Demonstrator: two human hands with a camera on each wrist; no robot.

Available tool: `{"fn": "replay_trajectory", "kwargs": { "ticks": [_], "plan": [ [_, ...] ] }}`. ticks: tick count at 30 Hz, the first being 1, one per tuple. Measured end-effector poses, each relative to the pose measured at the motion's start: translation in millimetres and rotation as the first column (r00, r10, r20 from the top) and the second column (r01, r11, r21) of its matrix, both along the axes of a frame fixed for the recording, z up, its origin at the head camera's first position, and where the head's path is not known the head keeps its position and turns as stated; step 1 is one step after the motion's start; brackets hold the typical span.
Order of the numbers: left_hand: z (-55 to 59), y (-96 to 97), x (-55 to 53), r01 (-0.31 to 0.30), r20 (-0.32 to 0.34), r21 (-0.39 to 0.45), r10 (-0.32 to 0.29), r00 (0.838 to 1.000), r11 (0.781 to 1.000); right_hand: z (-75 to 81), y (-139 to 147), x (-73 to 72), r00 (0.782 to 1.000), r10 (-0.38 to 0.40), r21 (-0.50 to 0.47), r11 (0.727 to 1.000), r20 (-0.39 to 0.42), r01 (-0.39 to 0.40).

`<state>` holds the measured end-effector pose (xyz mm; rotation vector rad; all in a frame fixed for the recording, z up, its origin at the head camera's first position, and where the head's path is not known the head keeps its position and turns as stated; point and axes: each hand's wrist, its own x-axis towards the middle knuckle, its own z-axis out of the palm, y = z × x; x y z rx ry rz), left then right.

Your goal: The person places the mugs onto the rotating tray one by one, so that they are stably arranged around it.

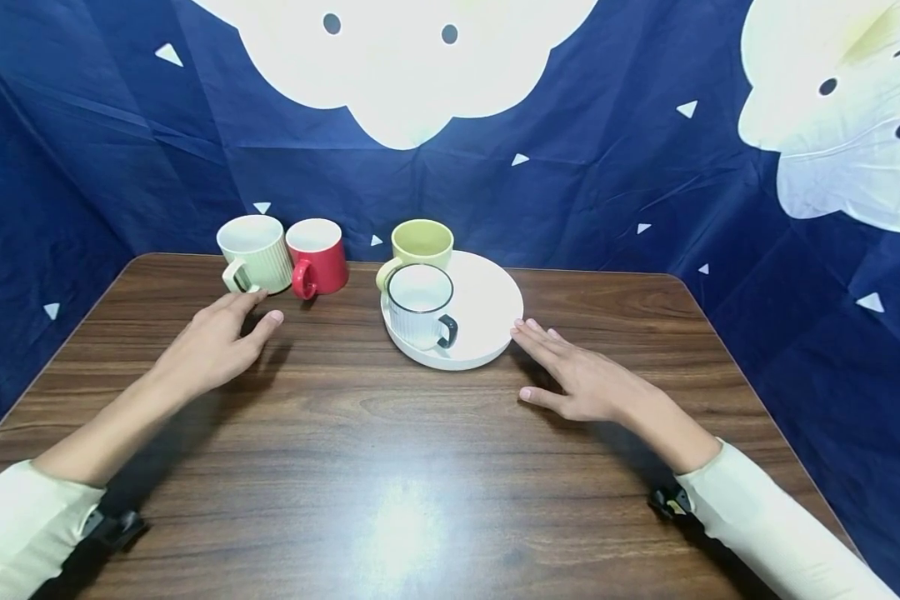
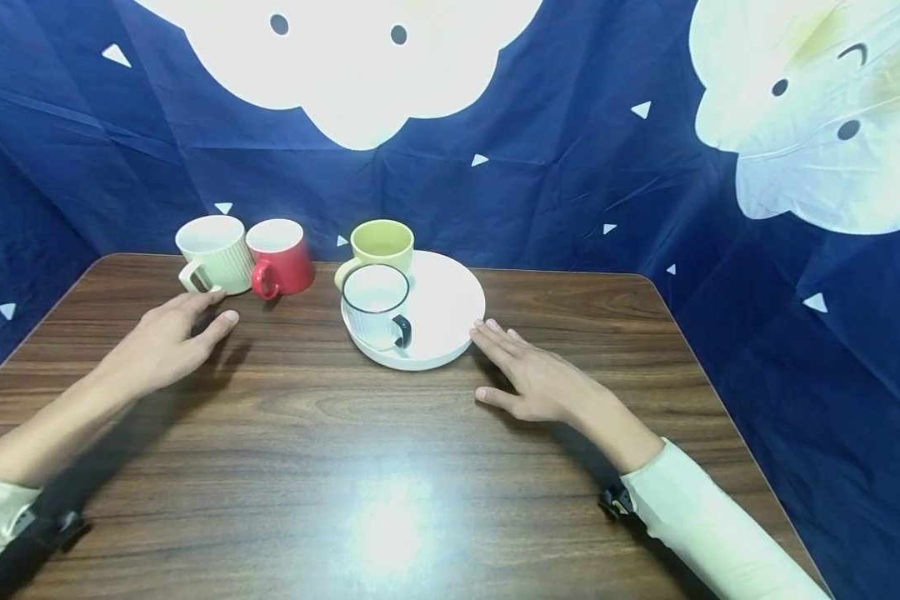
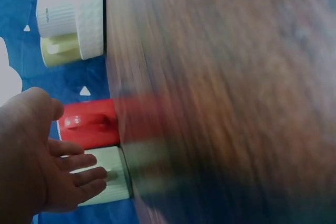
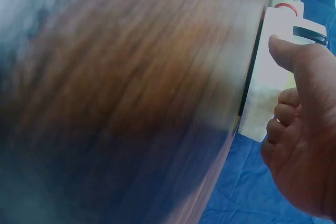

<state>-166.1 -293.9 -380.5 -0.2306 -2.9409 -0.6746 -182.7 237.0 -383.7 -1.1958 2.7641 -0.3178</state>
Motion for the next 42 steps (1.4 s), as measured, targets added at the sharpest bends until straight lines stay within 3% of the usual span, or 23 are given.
{"fn": "replay_trajectory", "kwargs": {
  "ticks": [6, 16, 24, 26, 29, 32, 37, 39, 42],
  "plan": [
    [-2.3, -8.7, -2.2, -0.07, 0.005, 0.063, 0.07, 0.998, 0.996, 1.0, -1, 0.9, 1.0, 0.012, 0.003, 1.0, 0.016, -0.012],
    [-6.7, -14.4, -8.3, -0.191, -0.078, 0.205, 0.211, 0.974, 0.96, 0.9, 1, 1.7, 1.0, 0.003, 0.007, 1.0, 0.02, -0.003],
    [-10.1, -26.9, -18.9, -0.303, -0.005, 0.254, 0.315, 0.949, 0.918, 0.4, 1, 1.4, 0.999, 0.032, -0.004, 0.999, 0.014, -0.032],
    [-11.1, -29.3, -20.7, -0.313, 0.03, 0.305, 0.32, 0.947, 0.899, 0.6, 1, 1.7, 0.999, 0.033, -0.005, 0.999, 0.015, -0.033],
    [-12.0, -30.5, -23.6, -0.317, 0.091, 0.435, 0.308, 0.947, 0.843, 1.3, 0, 2.5, 0.999, 0.034, -0.003, 0.999, 0.013, -0.034],
    [-12.1, -29.5, -26.4, -0.321, 0.144, 0.562, 0.292, 0.946, 0.762, 1.9, 0, 3.0, 0.999, 0.037, -0.006, 0.999, 0.008, -0.037],
    [-10.8, -31.2, -30.6, -0.31, 0.173, 0.663, 0.264, 0.949, 0.681, 1.6, -1, 3.8, 0.999, 0.045, -0.018, 0.999, 0.002, -0.045],
    [-10.4, -32.3, -32.7, -0.301, 0.203, 0.74, 0.227, 0.953, 0.602, 0.8, -1, 4.1, 0.999, 0.047, -0.021, 0.999, -0.001, -0.047],
    [-10.3, -33.4, -35.5, -0.302, 0.257, 0.838, 0.159, 0.953, 0.454, 0.1, -2, 4.6, 0.999, 0.051, -0.025, 0.998, 0.0, -0.051]
  ]
}}
